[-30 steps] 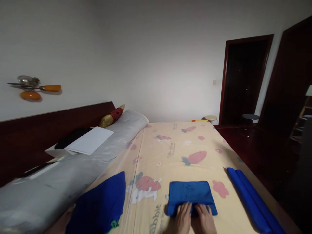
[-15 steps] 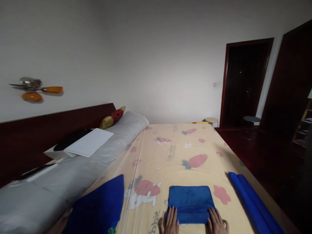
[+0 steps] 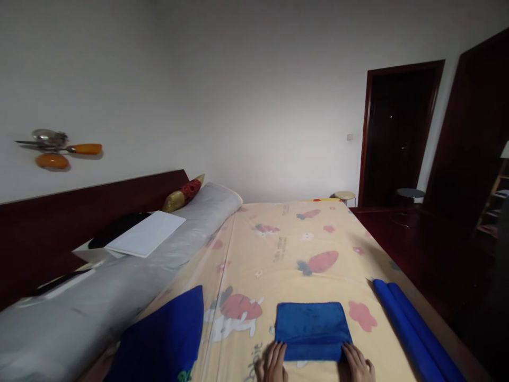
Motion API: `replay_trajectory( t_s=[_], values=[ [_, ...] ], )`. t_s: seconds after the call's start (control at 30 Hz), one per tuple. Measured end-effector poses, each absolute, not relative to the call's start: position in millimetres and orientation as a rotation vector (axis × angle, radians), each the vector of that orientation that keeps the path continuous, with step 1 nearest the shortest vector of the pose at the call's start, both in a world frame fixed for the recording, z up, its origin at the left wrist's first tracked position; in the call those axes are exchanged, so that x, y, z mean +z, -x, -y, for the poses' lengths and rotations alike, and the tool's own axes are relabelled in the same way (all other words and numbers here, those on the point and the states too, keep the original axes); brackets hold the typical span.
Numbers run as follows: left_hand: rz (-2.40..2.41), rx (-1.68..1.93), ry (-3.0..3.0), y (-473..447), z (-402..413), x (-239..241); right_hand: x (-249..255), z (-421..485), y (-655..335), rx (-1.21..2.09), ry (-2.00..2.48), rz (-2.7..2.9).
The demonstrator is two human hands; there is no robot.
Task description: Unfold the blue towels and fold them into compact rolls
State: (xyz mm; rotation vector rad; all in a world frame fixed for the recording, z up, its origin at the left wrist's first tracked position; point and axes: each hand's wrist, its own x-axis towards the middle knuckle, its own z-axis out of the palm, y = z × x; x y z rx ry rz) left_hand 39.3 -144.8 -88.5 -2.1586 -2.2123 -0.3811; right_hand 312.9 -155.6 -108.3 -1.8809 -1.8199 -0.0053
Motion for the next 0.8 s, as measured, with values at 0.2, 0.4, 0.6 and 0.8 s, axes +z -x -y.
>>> replay_trajectory(
  t_s=[0.2, 0.4, 0.6, 0.8],
  values=[
    [2.201, -0.364, 2.338, -29.8, 143.4, -51.0, -56.9, 145.0, -319.5, 0.091, 1.920, 1.992],
    [2.373, -0.079, 2.330, -23.7, 160.7, -66.3, -88.7, 154.0, -331.1, 0.239, 2.053, 2.029],
    [2.220, -0.139, 2.526, -60.0, 161.7, -94.9, -93.1, 159.0, -296.8, 0.301, 1.848, 2.088],
    [1.769, -0.421, 2.823, -90.2, 158.8, -112.2, -97.5, 160.5, -265.7, 0.405, 1.485, 2.246]
  ],
)
